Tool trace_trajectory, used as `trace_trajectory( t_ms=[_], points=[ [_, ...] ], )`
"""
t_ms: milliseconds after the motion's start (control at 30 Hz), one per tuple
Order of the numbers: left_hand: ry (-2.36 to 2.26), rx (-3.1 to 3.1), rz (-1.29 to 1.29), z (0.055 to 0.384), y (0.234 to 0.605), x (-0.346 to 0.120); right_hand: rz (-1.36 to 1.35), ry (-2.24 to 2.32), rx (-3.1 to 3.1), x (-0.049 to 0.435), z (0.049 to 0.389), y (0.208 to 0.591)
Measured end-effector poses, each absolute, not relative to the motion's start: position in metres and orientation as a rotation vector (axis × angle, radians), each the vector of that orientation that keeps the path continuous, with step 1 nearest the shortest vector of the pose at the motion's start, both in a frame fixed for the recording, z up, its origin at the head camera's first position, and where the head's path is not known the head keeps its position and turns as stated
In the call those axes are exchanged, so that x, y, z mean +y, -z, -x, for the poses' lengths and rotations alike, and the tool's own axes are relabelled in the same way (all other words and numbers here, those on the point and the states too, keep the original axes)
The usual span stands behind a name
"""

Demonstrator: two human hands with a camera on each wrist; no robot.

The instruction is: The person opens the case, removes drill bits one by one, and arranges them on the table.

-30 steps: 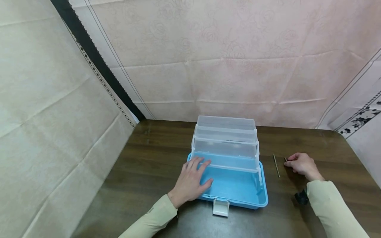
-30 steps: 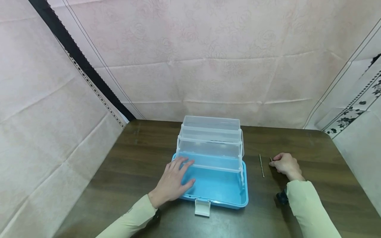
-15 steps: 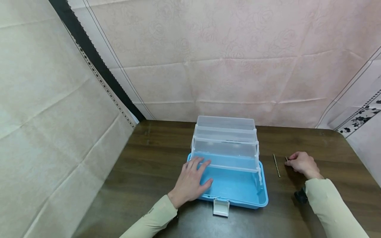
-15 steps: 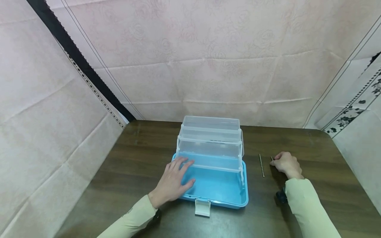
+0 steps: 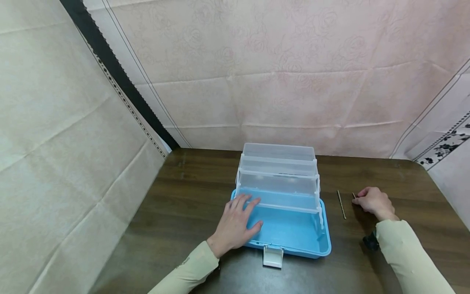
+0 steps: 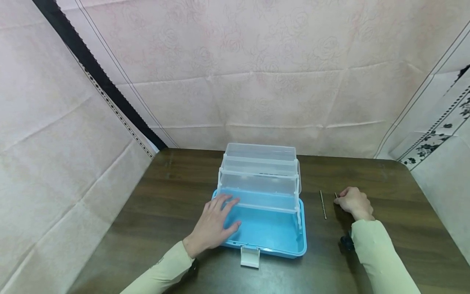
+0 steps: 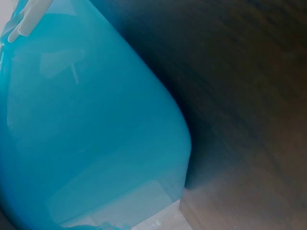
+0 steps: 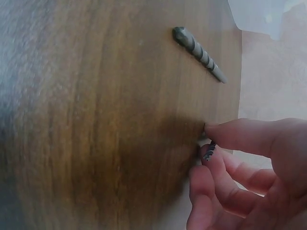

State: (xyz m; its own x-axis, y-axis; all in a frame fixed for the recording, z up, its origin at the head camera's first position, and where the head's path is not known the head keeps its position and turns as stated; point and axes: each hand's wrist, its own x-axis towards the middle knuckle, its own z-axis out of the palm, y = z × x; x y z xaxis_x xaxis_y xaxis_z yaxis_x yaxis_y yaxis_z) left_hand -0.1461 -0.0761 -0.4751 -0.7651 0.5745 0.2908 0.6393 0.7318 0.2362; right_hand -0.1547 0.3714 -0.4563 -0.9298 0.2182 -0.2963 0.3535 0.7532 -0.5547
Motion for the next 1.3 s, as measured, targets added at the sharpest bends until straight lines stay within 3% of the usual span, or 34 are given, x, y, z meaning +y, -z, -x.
trace_trajectory(
  t_ms=[967, 1300],
  points=[
    [0.475, -2.733, 0.962, 0.145, 0.475, -0.076, -0.446, 0.87, 2.813, 0.372, 0.154, 0.452],
    [0.475, -2.729, 0.966, 0.146, 0.475, -0.075, -0.14, 1.038, 3.032, 0.347, 0.166, 0.428]
  ],
)
